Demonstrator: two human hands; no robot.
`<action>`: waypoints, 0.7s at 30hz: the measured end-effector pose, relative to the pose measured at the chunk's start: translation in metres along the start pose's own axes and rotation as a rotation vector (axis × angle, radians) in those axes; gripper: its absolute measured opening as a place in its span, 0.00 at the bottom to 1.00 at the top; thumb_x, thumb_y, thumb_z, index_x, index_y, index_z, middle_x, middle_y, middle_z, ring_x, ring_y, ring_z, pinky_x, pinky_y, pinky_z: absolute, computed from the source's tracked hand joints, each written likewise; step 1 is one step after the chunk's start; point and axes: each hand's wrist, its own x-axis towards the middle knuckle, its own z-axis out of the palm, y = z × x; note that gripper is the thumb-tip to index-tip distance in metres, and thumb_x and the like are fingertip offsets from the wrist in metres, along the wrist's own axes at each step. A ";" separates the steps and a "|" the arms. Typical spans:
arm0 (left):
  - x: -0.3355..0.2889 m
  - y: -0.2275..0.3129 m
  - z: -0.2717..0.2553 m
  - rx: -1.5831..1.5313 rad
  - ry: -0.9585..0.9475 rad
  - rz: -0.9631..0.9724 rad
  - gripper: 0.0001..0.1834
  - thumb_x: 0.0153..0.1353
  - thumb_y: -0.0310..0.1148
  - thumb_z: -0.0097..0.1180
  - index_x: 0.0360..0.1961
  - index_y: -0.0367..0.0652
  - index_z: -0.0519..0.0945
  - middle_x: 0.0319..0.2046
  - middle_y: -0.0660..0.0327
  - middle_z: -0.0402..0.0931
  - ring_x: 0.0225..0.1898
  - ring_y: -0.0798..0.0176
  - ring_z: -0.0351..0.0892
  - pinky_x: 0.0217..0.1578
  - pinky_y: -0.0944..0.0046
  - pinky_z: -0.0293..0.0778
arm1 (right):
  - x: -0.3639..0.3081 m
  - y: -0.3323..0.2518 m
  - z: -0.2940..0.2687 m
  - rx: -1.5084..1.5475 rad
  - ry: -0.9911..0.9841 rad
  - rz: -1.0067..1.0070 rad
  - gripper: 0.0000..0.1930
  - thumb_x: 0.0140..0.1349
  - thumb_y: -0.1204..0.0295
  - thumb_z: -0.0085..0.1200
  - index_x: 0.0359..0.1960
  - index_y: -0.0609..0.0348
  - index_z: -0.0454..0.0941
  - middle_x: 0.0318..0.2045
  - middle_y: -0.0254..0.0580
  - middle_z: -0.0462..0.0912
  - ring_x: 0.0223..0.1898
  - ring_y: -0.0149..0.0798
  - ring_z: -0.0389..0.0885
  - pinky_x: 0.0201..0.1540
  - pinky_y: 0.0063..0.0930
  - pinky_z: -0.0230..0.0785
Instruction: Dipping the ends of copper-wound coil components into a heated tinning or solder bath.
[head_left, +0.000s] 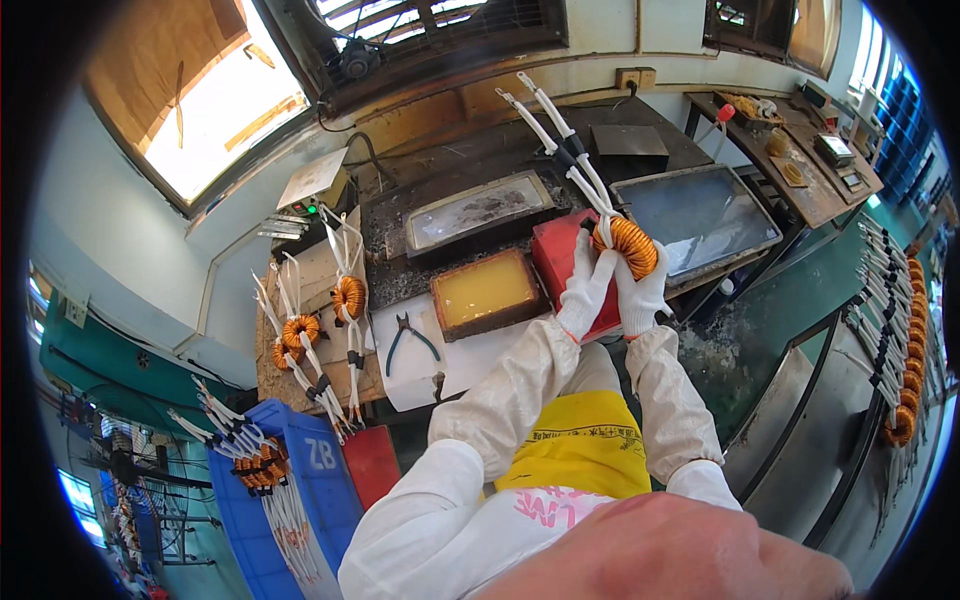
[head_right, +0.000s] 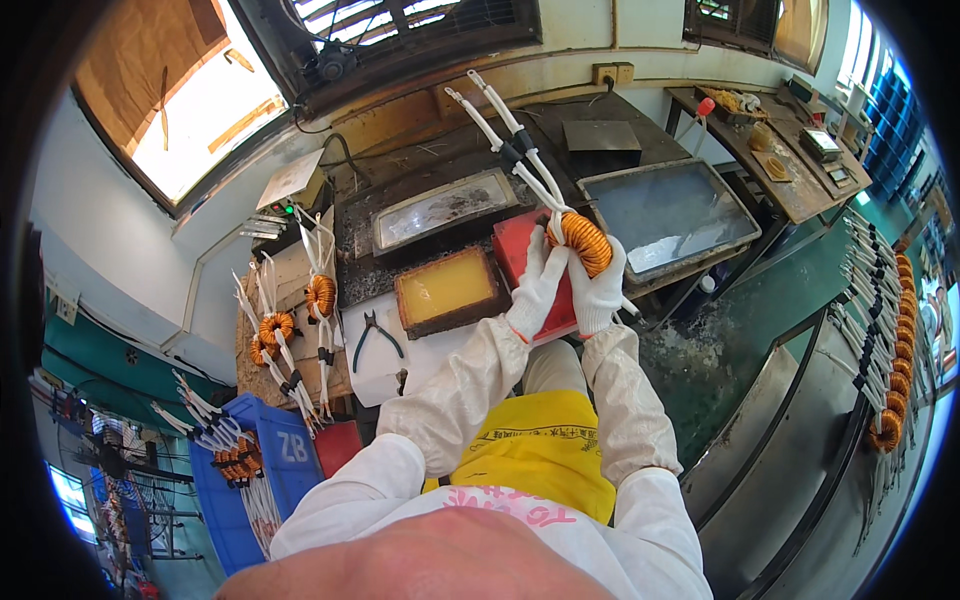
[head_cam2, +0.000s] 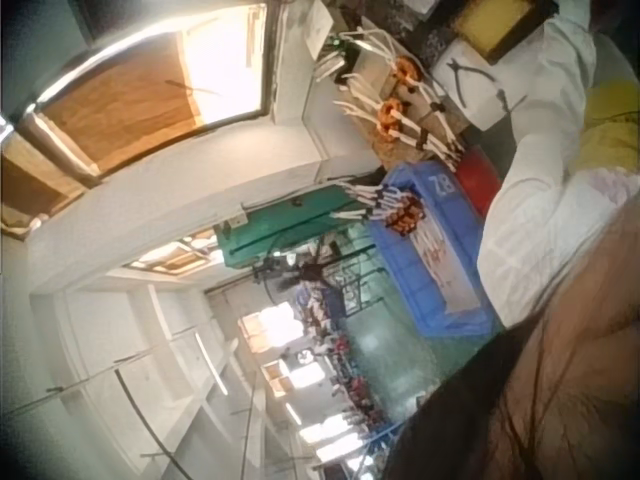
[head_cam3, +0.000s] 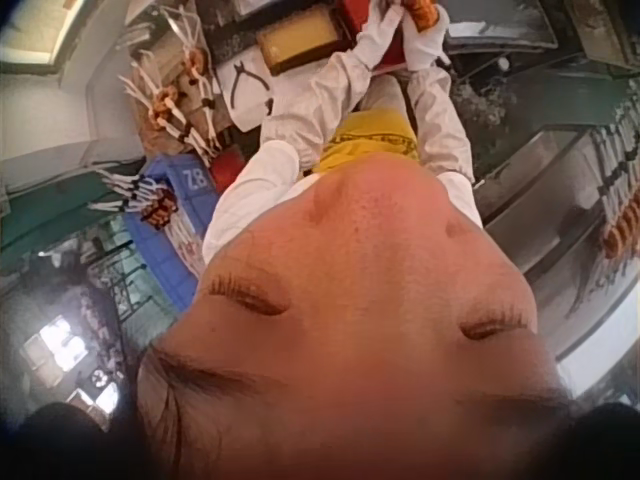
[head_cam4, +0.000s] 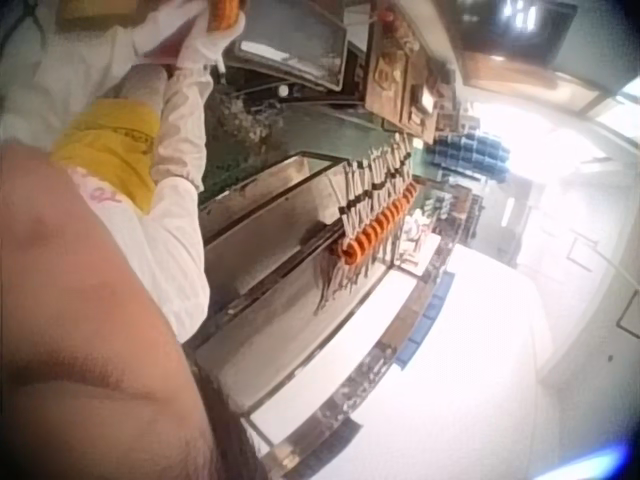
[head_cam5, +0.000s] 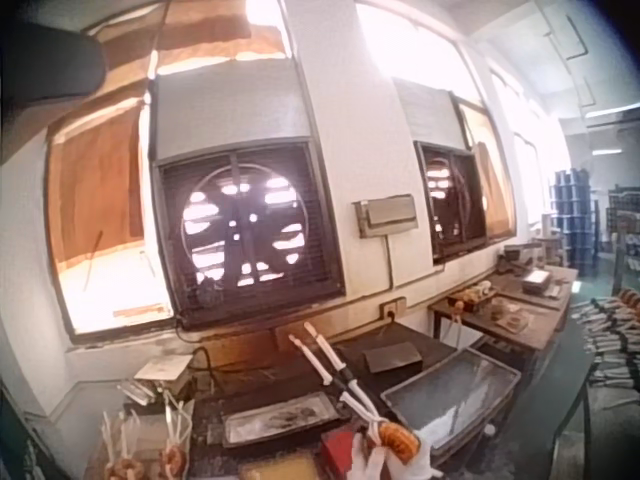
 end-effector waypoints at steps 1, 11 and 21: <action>0.002 -0.008 0.006 -0.005 -0.003 -0.004 0.42 0.70 0.43 0.53 0.76 0.39 0.47 0.72 0.46 0.55 0.73 0.50 0.56 0.71 0.58 0.54 | -0.001 0.003 -0.001 -0.026 0.010 -0.033 0.30 0.59 0.75 0.67 0.60 0.63 0.64 0.48 0.47 0.78 0.48 0.39 0.80 0.53 0.31 0.73; 0.015 -0.080 -0.010 -0.148 0.048 0.220 0.46 0.71 0.51 0.51 0.77 0.42 0.41 0.72 0.50 0.53 0.73 0.55 0.54 0.71 0.60 0.52 | -0.026 -0.014 0.002 -0.394 -0.045 -0.313 0.34 0.46 0.78 0.72 0.57 0.58 0.69 0.50 0.52 0.78 0.50 0.55 0.79 0.55 0.41 0.72; -0.001 -0.061 -0.006 -0.271 0.037 0.128 0.37 0.75 0.52 0.40 0.76 0.45 0.48 0.64 0.57 0.63 0.62 0.63 0.67 0.63 0.64 0.64 | -0.027 -0.016 -0.002 -0.490 -0.103 -0.379 0.34 0.42 0.80 0.71 0.55 0.58 0.70 0.50 0.51 0.80 0.50 0.56 0.80 0.56 0.43 0.72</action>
